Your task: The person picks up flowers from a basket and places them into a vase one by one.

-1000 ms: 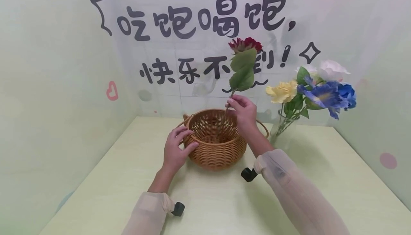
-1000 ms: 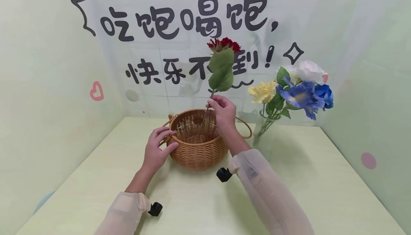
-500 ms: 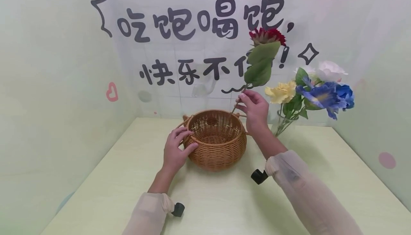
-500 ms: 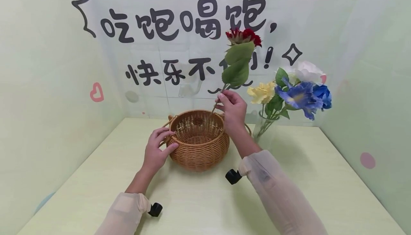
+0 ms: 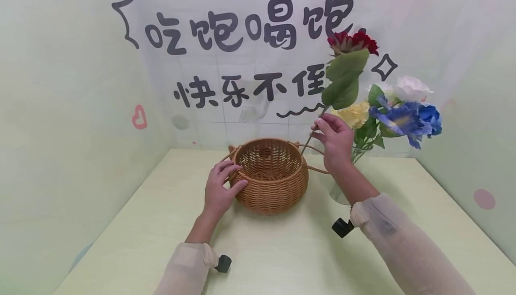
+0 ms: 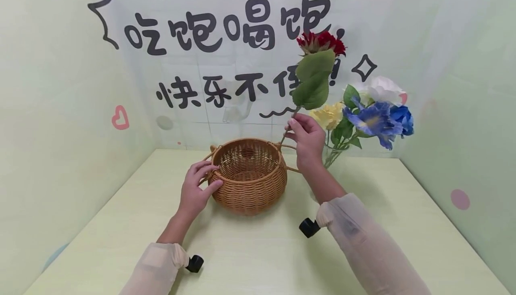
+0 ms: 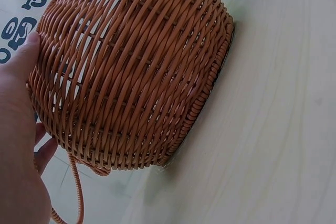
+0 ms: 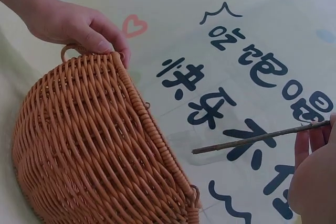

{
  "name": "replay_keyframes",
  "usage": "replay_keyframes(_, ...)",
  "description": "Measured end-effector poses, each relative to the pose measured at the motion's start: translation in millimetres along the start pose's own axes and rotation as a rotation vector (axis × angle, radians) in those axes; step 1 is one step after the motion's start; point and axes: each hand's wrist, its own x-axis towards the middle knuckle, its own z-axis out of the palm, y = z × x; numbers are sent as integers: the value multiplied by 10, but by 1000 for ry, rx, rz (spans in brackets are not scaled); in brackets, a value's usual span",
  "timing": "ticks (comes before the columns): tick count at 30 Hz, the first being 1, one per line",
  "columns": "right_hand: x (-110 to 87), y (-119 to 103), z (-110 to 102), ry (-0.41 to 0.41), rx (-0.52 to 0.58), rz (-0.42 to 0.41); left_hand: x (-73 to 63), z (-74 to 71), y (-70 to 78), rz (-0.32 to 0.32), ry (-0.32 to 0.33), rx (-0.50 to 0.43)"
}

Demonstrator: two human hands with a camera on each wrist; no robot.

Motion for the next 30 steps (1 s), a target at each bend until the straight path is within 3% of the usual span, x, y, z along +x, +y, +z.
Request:
replay_keyframes(10, -60, -101, -255, 5, -30, 10, -1, 2, 6, 0, 5, -2)
replay_keyframes(21, -123, -196, -496, 14, -53, -43, -1, 14, -28, 24, 17, 14)
replay_keyframes(30, -150, -312, -717, 20, -97, -64, 7, 2, -11, -1, -2, -10)
